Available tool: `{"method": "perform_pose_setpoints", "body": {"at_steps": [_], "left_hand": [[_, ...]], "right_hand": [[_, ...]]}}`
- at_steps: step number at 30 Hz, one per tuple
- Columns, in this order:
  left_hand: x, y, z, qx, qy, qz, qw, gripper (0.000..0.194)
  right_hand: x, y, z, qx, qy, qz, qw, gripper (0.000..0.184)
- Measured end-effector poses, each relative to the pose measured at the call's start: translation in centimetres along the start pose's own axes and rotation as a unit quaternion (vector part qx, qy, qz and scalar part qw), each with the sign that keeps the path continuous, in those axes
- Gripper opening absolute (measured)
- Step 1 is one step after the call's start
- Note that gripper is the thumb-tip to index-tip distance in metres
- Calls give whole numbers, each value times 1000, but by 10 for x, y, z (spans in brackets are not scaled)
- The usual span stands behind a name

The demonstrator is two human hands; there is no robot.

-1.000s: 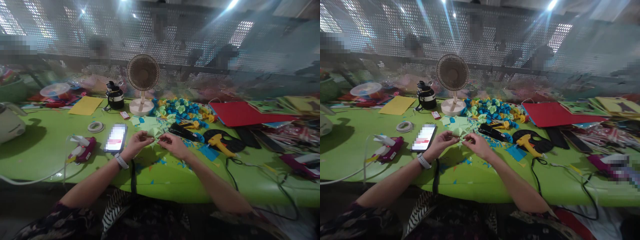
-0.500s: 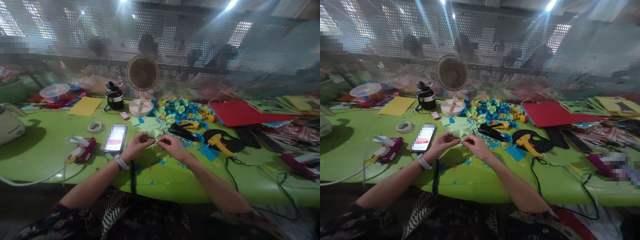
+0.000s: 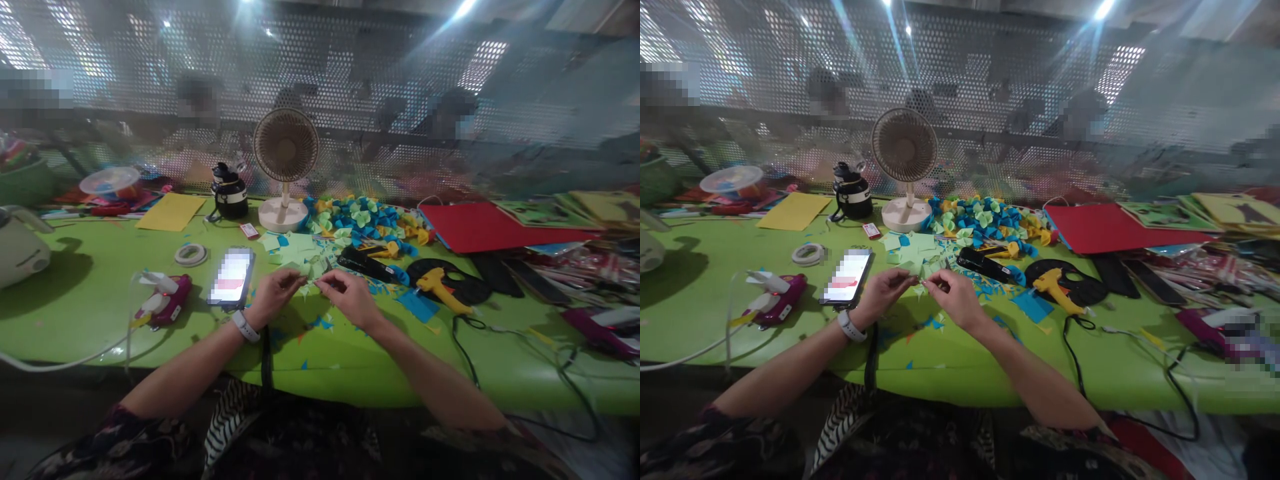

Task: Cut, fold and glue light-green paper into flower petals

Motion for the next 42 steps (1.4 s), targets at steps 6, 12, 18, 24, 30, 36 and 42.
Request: {"method": "perform_pose_setpoints", "body": {"at_steps": [6, 12, 18, 24, 30, 36, 42], "left_hand": [[-1, -3, -22, -73, 94, -5, 993, 14], [-5, -6, -23, -95, 105, 7, 990, 13], [-8, -7, -25, -118, 125, 11, 985, 12], [-9, -8, -31, -132, 158, 17, 979, 13], [-10, -9, -36, -149, 178, 15, 972, 14], [-10, -10, -35, -149, 176, 17, 973, 14], [-12, -11, -35, -155, 199, 22, 967, 15]], "right_hand": [[6, 0, 0, 0, -30, -30, 999, 23], [5, 1, -3, 6, -52, -29, 998, 22], [6, 1, -1, 11, -52, -31, 998, 20], [6, 2, -4, 7, -64, -31, 997, 20], [5, 3, -6, 4, -67, -28, 997, 21], [5, 3, -6, 5, -68, -29, 997, 24], [5, 3, -6, 8, -70, -26, 997, 19]]}}
Point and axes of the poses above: each hand's wrist, its own y-axis towards the middle knuckle, its own x-axis out of the back of the hand, z = x × y, the point moved 10 cm from there along y, towards the middle knuckle, and after that the axes turned 6 degrees about z, right-handed, at the moved point
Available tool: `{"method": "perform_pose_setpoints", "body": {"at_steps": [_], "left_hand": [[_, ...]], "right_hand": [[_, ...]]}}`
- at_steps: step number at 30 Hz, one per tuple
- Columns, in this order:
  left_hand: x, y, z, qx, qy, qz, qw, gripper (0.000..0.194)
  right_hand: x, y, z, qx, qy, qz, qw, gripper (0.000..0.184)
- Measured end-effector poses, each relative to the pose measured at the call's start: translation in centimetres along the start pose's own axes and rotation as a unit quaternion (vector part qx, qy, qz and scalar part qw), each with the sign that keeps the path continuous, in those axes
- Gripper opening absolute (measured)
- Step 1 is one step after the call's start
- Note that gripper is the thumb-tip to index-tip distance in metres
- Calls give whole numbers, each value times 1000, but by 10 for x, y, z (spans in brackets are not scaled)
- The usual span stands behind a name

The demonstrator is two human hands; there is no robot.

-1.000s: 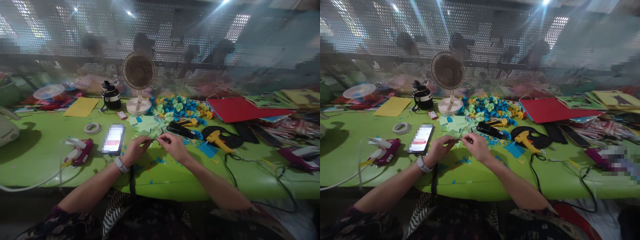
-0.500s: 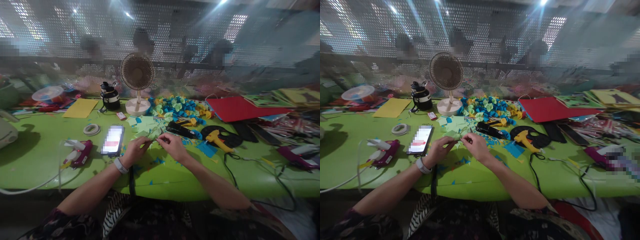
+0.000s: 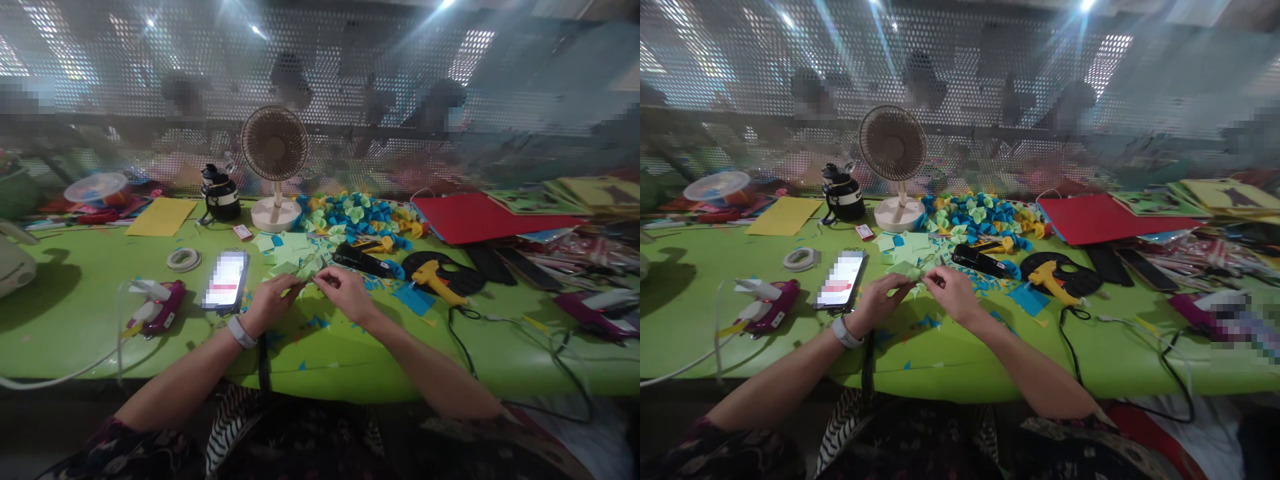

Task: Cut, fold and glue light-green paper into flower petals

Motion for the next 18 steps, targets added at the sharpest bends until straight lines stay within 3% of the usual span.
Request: {"method": "perform_pose_setpoints", "body": {"at_steps": [10, 18], "left_hand": [[-3, -1, 0, -12, 14, 16, 1000, 16], [1, 1, 5, 23, -39, 0, 999, 13]], "right_hand": [[1, 0, 1, 3, -6, -2, 1000, 19], [3, 0, -1, -7, 32, -15, 999, 22]]}}
Point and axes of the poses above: each hand's wrist, its own y-axis towards the middle knuckle, its own x-axis out of the back of the hand, z = x × y, the point moved 10 cm from there along y, towards the middle knuckle, and after that the axes turned 6 degrees about z, right-handed, at the moved point
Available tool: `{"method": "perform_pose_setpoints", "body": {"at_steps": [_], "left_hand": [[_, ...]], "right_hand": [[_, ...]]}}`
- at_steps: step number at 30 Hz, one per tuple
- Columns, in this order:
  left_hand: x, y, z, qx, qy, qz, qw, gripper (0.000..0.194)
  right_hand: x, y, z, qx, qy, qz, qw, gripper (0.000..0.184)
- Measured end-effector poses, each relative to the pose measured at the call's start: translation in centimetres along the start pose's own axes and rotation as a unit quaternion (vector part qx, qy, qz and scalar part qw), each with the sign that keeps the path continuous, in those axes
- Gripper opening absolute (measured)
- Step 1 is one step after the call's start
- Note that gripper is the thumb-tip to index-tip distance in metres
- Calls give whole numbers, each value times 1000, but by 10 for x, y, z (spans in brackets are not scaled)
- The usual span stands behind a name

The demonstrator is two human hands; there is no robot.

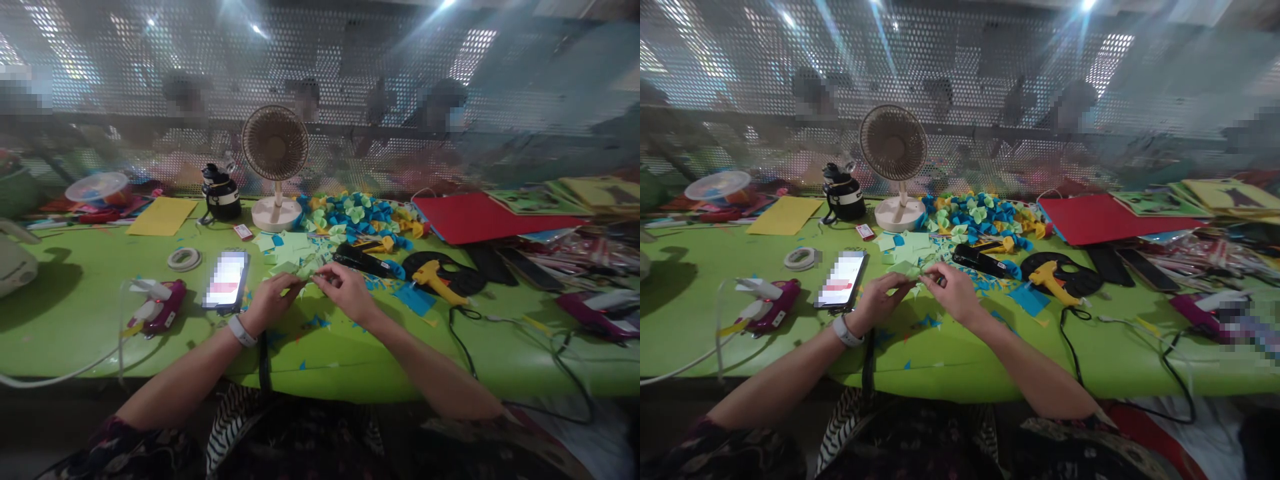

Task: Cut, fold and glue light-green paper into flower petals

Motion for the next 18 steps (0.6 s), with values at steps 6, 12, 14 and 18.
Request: {"method": "perform_pose_setpoints", "body": {"at_steps": [6, 12, 14, 18], "left_hand": [[7, 1, 2, 12, -17, -22, 1000, 12], [6, 0, -5, -20, 14, -26, 999, 10], [4, -1, -8, -45, 14, -26, 999, 9], [0, -3, -12, -83, 15, -25, 996, 6]], "right_hand": [[15, -4, 13, 28, 0, -61, 998, 23], [16, -7, 21, 65, -83, -84, 991, 32], [17, -7, 21, 73, -89, -94, 989, 34], [16, -8, 20, 80, -85, -100, 988, 36]]}}
Point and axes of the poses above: each hand's wrist, its own y-axis towards the middle knuckle, its own x-axis out of the back of the hand, z = x × y, the point moved 10 cm from there along y, towards the middle knuckle, and after that the axes turned 6 degrees about z, right-handed, at the moved point
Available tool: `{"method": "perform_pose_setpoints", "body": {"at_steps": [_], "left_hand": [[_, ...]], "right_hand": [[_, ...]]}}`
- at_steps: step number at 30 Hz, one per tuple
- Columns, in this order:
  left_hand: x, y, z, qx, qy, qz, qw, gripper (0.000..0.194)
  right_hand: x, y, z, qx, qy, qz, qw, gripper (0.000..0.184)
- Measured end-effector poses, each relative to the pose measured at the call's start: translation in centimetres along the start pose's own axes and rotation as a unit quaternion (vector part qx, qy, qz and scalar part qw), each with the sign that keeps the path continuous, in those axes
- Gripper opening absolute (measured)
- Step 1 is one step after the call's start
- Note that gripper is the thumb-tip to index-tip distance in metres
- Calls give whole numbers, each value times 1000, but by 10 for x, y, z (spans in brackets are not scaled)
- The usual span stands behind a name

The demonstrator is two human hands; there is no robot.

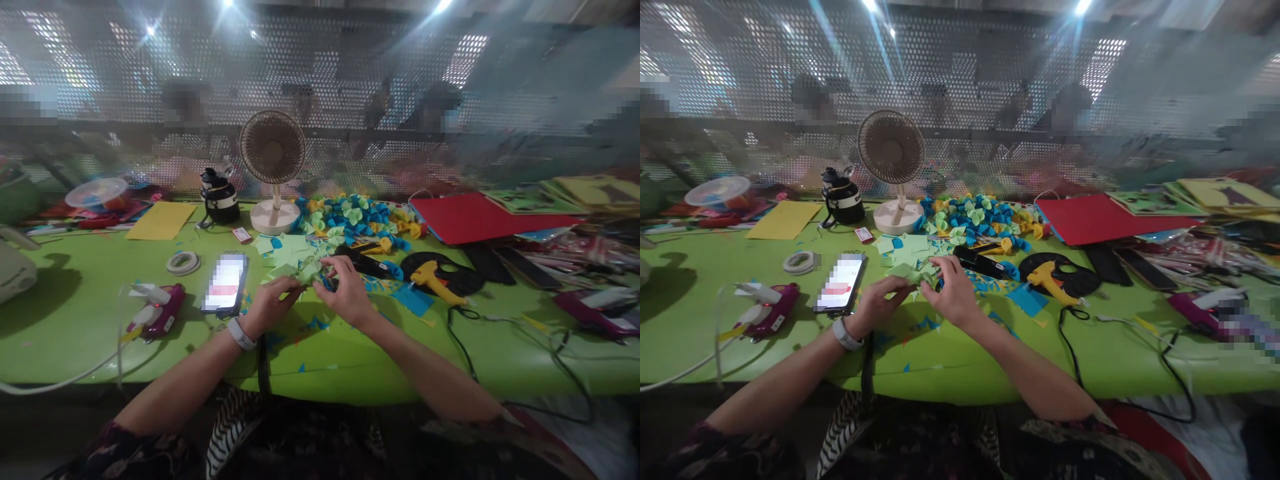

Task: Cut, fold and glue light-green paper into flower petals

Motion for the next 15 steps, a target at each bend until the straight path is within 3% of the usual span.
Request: {"method": "perform_pose_setpoints", "body": {"at_steps": [8, 15], "left_hand": [[-4, 0, -3, -14, 9, 20, 1000, 8], [8, 3, 13, 65, -30, -21, 997, 11]], "right_hand": [[-4, 0, -3, -3, 5, 13, 1000, 37], [-6, 1, 0, 7, 50, 45, 998, 38]]}}
Point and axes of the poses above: each hand's wrist, its own y-axis towards the middle knuckle, its own x-axis out of the back of the hand, z = x × y, the point moved 10 cm from there along y, towards the middle knuckle, and after that the axes turned 6 degrees about z, right-handed, at the moved point
